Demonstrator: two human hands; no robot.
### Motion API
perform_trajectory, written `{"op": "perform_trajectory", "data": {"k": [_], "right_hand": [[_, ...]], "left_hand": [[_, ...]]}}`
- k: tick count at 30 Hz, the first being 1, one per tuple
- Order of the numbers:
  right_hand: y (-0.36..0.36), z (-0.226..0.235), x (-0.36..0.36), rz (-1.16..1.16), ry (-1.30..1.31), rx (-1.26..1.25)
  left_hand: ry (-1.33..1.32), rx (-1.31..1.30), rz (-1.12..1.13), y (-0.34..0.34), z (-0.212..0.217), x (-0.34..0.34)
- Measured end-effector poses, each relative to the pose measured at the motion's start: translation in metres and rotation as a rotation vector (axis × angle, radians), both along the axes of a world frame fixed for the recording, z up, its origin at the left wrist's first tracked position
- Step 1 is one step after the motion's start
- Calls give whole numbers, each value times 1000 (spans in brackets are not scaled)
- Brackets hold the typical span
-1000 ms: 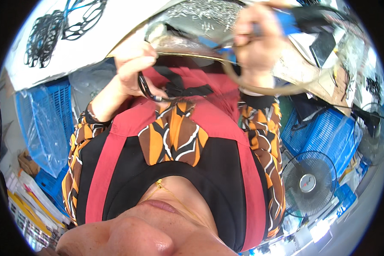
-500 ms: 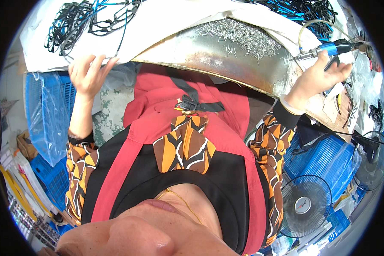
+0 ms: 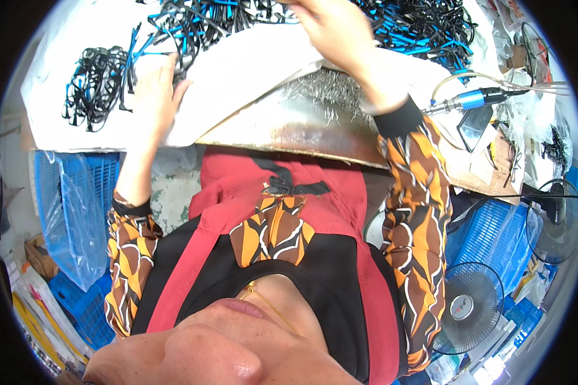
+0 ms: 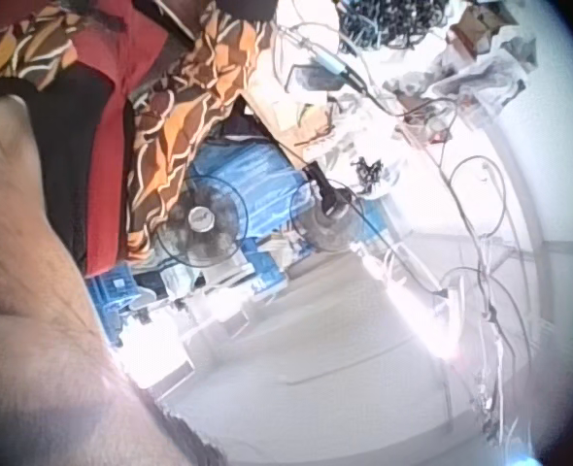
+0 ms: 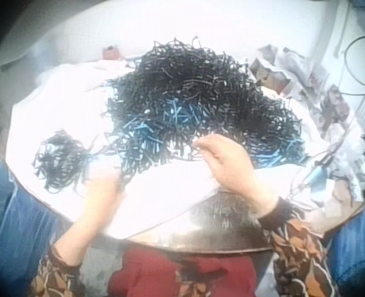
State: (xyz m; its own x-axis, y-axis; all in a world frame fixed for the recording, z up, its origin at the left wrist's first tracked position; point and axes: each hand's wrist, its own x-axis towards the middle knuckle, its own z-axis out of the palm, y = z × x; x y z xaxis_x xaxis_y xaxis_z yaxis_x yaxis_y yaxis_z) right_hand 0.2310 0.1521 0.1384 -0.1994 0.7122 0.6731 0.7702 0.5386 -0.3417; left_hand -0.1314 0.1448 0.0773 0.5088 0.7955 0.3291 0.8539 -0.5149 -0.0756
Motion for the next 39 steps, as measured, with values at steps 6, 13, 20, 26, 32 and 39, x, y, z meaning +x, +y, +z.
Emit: {"op": "perform_trajectory", "data": {"k": [6,13,20,26,32,39], "right_hand": [[150,0,-59,-249,-183,-123],[144,6,-42,-132,27,-160],[51,29,48,127,732,-324],[20,41,124,-441,36,321],[-11,37,117,-508,96,56],[-40,-7,155,-520,-65,-292]], "left_hand": [[-143,133,-75,-11,-18,5],[-216,0,16,-7,10,6],[-192,91,-213,20,60,51],[-155,49,-713,92,62,216],[240,-34,-767,128,8,352],[153,162,-772,190,50,314]]}}
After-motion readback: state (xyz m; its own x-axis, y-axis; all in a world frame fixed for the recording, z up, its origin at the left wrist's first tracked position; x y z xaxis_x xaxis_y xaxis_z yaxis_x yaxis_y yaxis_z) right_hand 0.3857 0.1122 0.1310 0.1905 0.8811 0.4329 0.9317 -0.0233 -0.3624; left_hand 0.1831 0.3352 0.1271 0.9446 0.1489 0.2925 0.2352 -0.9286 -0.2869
